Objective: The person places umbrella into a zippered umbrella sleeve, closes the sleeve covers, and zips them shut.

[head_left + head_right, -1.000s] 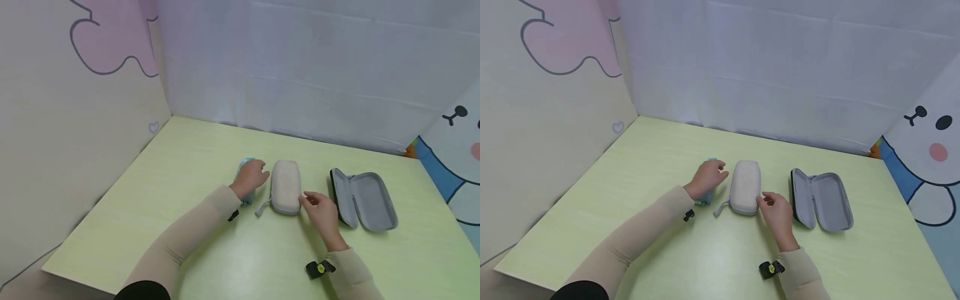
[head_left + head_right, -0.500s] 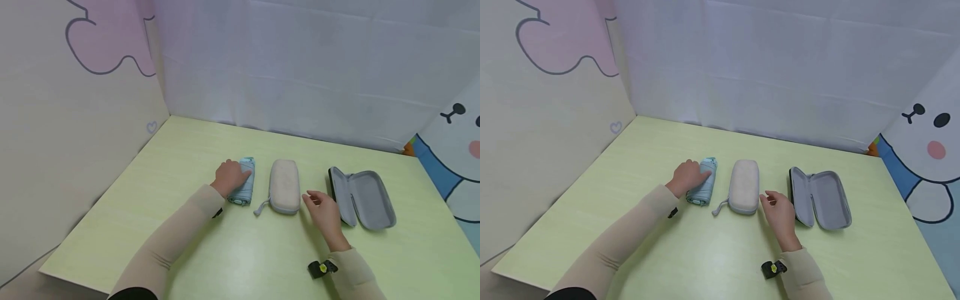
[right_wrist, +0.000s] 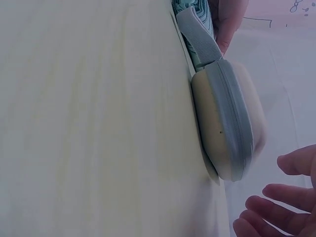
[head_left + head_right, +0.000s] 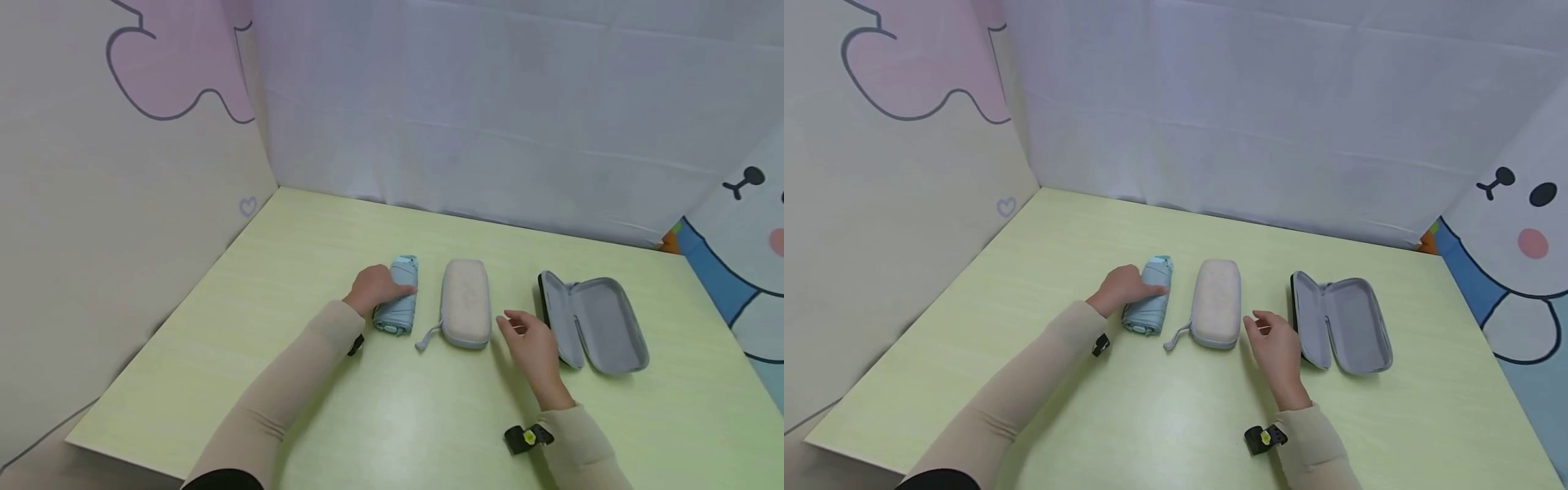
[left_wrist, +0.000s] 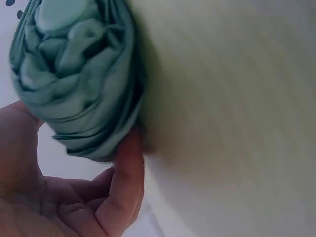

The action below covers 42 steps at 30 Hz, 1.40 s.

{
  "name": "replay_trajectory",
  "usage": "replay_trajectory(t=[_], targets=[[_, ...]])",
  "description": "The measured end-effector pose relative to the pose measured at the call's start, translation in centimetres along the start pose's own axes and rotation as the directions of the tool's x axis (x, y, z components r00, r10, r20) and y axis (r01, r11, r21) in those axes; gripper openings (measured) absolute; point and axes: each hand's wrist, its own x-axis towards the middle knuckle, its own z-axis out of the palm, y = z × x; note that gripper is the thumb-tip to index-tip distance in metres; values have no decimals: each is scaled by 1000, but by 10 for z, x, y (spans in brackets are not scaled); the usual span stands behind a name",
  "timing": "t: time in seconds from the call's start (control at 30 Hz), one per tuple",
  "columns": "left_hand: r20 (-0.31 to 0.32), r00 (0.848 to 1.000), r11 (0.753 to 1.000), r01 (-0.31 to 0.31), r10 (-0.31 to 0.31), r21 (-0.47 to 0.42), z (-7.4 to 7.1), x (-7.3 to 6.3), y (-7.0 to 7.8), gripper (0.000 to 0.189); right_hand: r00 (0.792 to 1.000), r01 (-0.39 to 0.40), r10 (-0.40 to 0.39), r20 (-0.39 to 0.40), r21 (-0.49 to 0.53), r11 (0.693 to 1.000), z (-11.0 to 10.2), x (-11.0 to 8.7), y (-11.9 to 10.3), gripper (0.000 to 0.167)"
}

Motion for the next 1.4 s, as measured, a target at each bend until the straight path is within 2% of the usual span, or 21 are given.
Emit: replay_trajectory(t=[0.23, 0.4, 0.53, 0.73, 0.9, 1.03, 1.4], targets=[[48, 999, 981, 22, -13, -195, 1, 4, -5, 51, 1000, -2, 2, -2, 1, 1000, 0, -1, 0, 37], [151, 988, 946, 71, -23, -316, -5, 7, -5, 42, 1000, 4, -4, -7, 2, 1000, -1, -1, 0, 37], [213, 976, 926, 120, -44, -357, -5, 8, -6, 36, 1000, 4, -4, -7, -1, 1000, -2, -1, 1, 37], [228, 971, 900, 158, -67, -406, -2, 8, -7, 35, 1000, -7, 7, -7, 3, 1000, -3, -2, 2, 36], [215, 975, 881, 151, -58, -449, -1, 8, -6, 53, 1000, -7, 7, -8, 1, 1000, -3, -2, 1, 36], [208, 977, 838, 152, -47, -524, 0, 9, -6, 60, 1000, -12, 12, -4, 6, 1000, -4, -2, 0, 36], [197, 976, 682, 205, -90, -702, -2, 15, -9, 57, 1000, -6, 6, 6, 11, 1000, -4, 0, 4, 36]])
